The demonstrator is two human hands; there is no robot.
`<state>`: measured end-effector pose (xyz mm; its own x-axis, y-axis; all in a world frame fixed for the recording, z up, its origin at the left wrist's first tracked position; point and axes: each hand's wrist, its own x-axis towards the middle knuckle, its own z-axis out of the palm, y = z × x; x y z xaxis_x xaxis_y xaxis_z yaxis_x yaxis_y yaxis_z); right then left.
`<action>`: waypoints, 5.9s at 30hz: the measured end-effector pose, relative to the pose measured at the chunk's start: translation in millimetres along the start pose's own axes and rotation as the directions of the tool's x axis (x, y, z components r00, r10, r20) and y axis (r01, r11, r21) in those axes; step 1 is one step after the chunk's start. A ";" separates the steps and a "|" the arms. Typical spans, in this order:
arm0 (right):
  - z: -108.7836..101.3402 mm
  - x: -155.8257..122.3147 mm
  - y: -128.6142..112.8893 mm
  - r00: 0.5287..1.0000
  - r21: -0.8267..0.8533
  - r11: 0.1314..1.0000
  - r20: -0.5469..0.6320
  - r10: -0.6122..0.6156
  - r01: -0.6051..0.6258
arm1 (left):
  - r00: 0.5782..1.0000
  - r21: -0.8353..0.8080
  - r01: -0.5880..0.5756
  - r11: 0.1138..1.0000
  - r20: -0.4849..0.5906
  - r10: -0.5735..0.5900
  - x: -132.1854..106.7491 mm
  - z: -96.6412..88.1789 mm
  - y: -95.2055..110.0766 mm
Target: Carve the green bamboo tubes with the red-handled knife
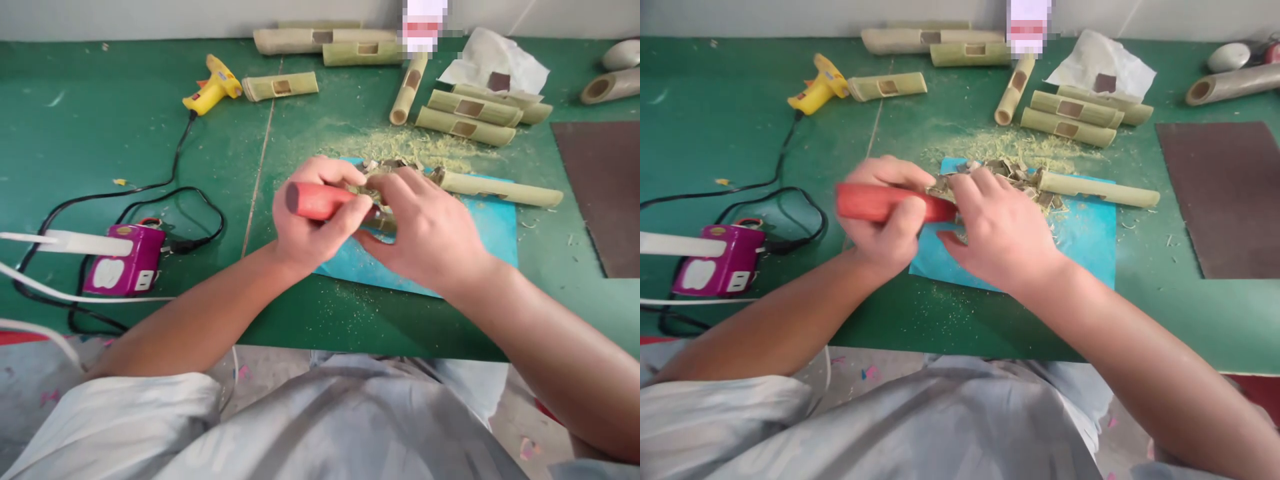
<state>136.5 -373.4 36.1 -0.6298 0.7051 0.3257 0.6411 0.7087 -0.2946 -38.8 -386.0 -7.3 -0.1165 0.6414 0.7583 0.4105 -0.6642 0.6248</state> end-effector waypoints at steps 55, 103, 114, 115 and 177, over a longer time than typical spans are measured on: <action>14.3 -25.6 52.1 0.995 0.134 0.988 0.059 -0.082 0.073 | 0.848 0.226 -0.376 0.899 0.475 0.236 7.6 -10.0 25.8; 27.4 -25.0 41.6 0.993 0.071 0.992 0.044 0.105 -0.108 | 0.983 -0.218 0.168 0.961 -0.037 -0.180 6.6 69.4 -22.4; 27.5 -26.9 43.0 0.997 0.138 0.990 -0.058 0.043 -0.034 | 0.957 -0.091 0.200 0.976 -0.197 -0.215 9.8 72.8 -16.7; 27.0 -26.9 42.2 0.997 0.143 0.989 -0.068 0.038 -0.028 | 0.954 -0.093 0.204 0.975 -0.205 -0.219 11.1 73.3 -16.4; 32.2 -26.3 38.9 0.977 -0.018 0.988 0.149 0.151 -0.151 | 0.985 -0.141 0.106 0.984 0.152 -0.084 6.1 65.5 -24.1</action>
<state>164.0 -363.6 -12.9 -0.5838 0.7998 0.1394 0.7362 0.5939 -0.3245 9.9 -340.9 -29.8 -0.0117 0.7458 0.6661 0.2638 -0.6402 0.7214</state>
